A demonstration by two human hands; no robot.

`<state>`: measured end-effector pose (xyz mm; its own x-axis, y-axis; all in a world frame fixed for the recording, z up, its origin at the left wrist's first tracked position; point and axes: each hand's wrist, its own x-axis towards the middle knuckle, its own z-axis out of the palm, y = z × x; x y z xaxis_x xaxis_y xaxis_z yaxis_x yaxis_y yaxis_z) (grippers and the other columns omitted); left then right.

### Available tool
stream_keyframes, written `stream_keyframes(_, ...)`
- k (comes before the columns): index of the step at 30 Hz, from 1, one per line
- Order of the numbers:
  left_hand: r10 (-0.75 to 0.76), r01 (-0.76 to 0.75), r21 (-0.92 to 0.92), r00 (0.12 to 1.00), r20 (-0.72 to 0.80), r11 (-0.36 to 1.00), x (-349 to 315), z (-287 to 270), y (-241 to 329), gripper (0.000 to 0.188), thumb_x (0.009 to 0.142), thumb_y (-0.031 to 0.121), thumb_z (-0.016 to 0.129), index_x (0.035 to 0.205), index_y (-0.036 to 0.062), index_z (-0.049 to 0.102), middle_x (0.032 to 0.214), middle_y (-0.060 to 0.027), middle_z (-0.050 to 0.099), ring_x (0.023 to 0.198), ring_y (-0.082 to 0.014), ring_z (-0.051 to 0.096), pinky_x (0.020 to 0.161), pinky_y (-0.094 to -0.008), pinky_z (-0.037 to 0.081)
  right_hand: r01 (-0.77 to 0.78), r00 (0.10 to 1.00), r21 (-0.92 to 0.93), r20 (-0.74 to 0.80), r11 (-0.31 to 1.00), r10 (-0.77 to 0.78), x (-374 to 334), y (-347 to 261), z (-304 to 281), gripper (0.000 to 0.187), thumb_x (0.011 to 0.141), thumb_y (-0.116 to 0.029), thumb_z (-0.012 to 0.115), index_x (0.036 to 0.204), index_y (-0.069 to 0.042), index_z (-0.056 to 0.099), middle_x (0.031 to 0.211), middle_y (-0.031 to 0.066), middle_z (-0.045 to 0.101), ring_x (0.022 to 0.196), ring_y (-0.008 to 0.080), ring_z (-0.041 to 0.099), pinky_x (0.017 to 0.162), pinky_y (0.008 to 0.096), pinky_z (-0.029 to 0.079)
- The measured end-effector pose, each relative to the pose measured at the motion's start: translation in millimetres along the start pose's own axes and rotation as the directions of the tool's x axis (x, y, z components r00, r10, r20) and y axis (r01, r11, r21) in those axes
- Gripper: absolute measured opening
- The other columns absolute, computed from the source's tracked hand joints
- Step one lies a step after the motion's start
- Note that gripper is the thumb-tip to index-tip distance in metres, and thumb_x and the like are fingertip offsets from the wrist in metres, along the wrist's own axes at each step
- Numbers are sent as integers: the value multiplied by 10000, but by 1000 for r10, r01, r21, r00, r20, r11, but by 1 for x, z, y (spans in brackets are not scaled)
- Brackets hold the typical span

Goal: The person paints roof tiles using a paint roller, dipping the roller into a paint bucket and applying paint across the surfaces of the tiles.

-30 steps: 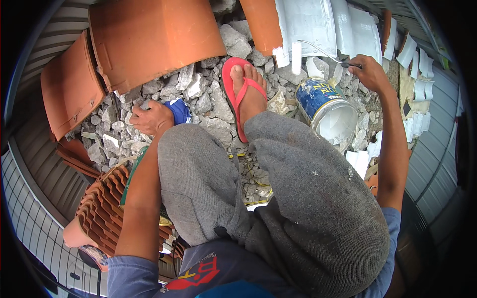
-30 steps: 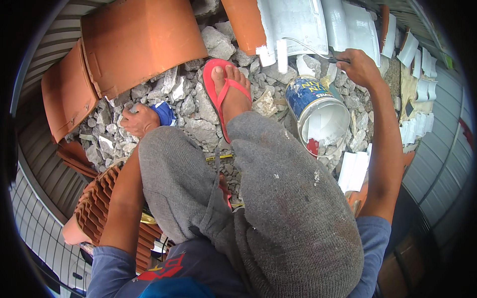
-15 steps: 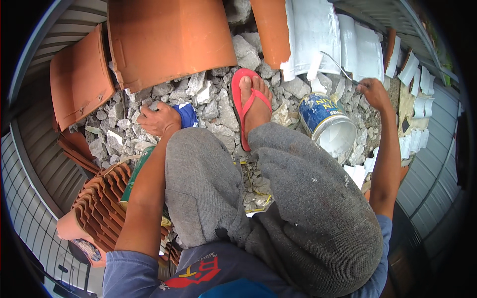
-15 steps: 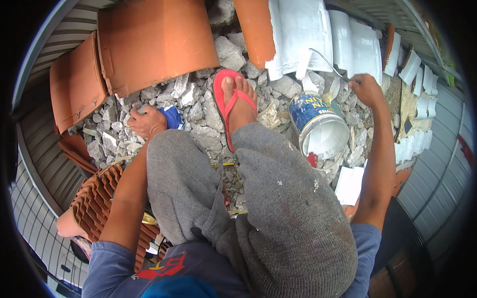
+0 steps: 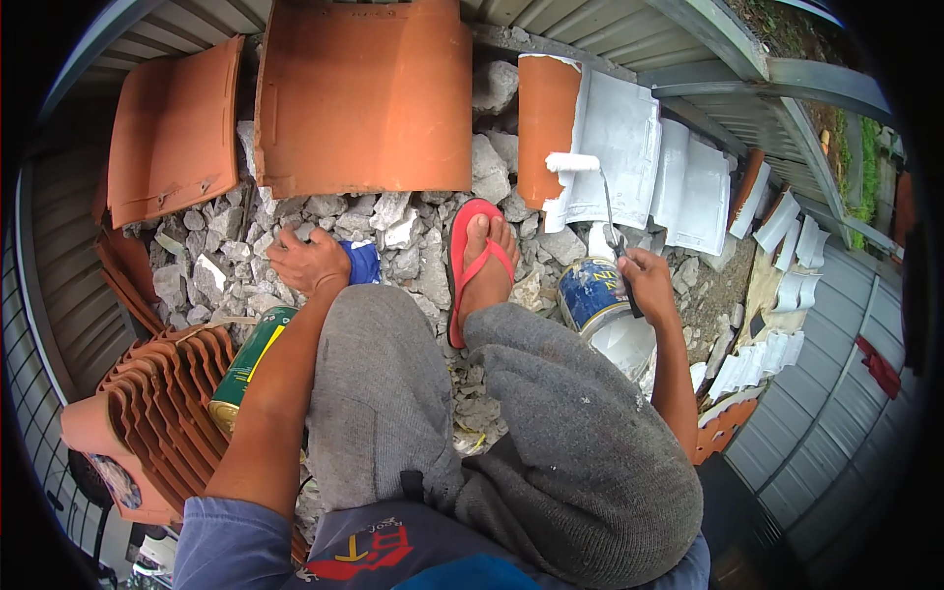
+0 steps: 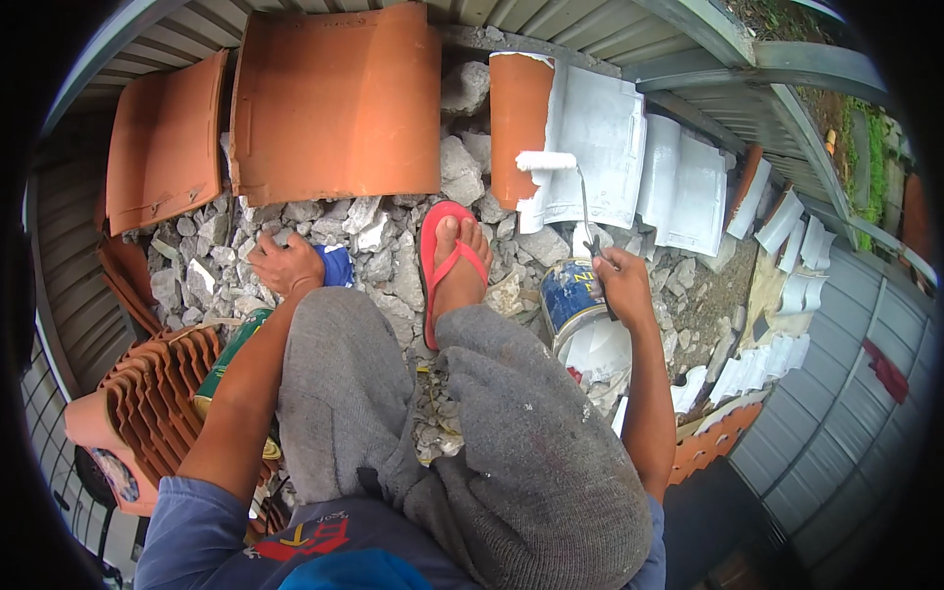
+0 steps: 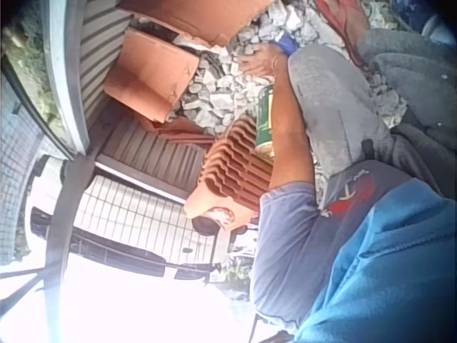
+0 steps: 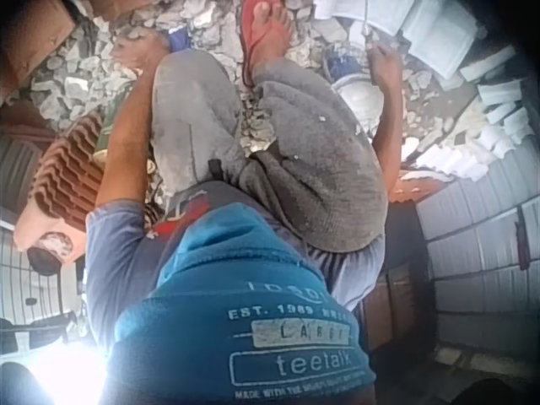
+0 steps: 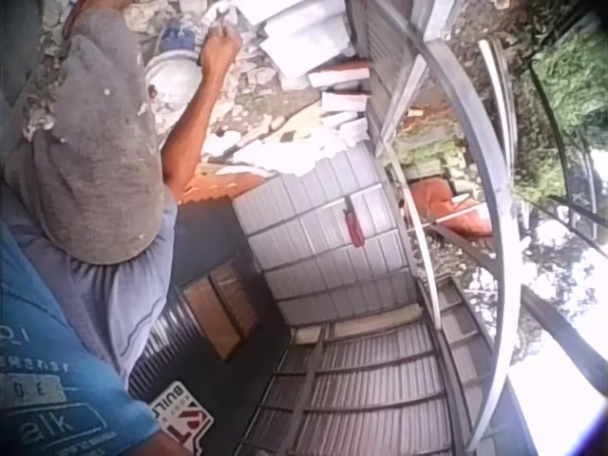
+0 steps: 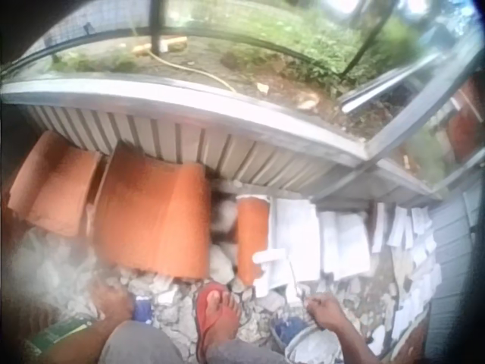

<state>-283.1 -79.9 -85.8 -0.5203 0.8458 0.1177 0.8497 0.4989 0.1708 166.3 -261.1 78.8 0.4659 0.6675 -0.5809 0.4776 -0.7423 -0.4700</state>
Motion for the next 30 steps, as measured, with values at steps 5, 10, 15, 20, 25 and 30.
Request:
stream_keyframes(5, 2, -2, -16, 1000, 1, 1000, -2, -2, 4, 437, 773, 280, 586, 1173, 121, 664, 1167, -158, 534, 1051, -359, 547, 925, -490, 457, -3, 991, 247, -128, 969, 35, 64, -63, -3, 192, 961, -110, 634, 918, 72, 675, 712, 82, 633, 596, 145, 624, 550, 307, 585)
stream_keyframes(10, 2, -2, 0, 1000, 7, 1000, -2, 1, 0, 437, 774, 285, 585, 1175, 128, 662, 1167, -158, 533, 1056, -360, 545, 926, -493, 455, 41, 992, 327, -129, 944, 2, 116, -102, -17, 206, 963, -113, 631, 856, 59, 666, 759, 93, 629, 638, 160, 636, 575, 331, 627)
stream_keyframes(15, -22, 22, 2, 998, 60, 1000, -3, -3, 3, 464, 807, 318, 599, 1227, 124, 645, 1177, -167, 528, 1100, -371, 536, 969, -505, 448, -2, 995, 245, -92, 970, 25, 93, -99, -14, 208, 957, -120, 639, 852, 57, 672, 749, 94, 640, 626, 162, 632, 569, 323, 607)
stream_keyframes(20, -9, 9, -3, 1000, 19, 1000, 1, -3, -1, 455, 772, 288, 585, 1187, 118, 660, 1164, -176, 526, 1069, -371, 539, 938, -500, 449, -3, 1000, -80, -24, 997, 1, 24, -68, -10, 207, 955, -117, 660, 824, 44, 667, 671, 43, 619, 574, 119, 599, 500, 300, 519)
stream_keyframes(25, 5, -5, -18, 1000, 12, 1000, 0, -1, 2, 452, 772, 290, 591, 1181, 112, 661, 1159, -180, 526, 1074, -372, 540, 941, -502, 450, -167, 979, -54, 106, 984, 172, -38, -47, -12, 185, 937, -72, 659, 796, 46, 666, 647, 55, 615, 523, 129, 591, 486, 312, 505)
stream_keyframes(30, 1, 0, -9, 1000, 12, 1000, 0, 0, 0, 446, 769, 283, 590, 1174, 109, 657, 1166, -184, 527, 1081, -375, 541, 940, -503, 450, -258, 950, -119, 149, 959, 274, -60, -61, -6, 188, 918, -86, 668, 831, 81, 676, 664, 117, 640, 546, 164, 635, 487, 319, 535)
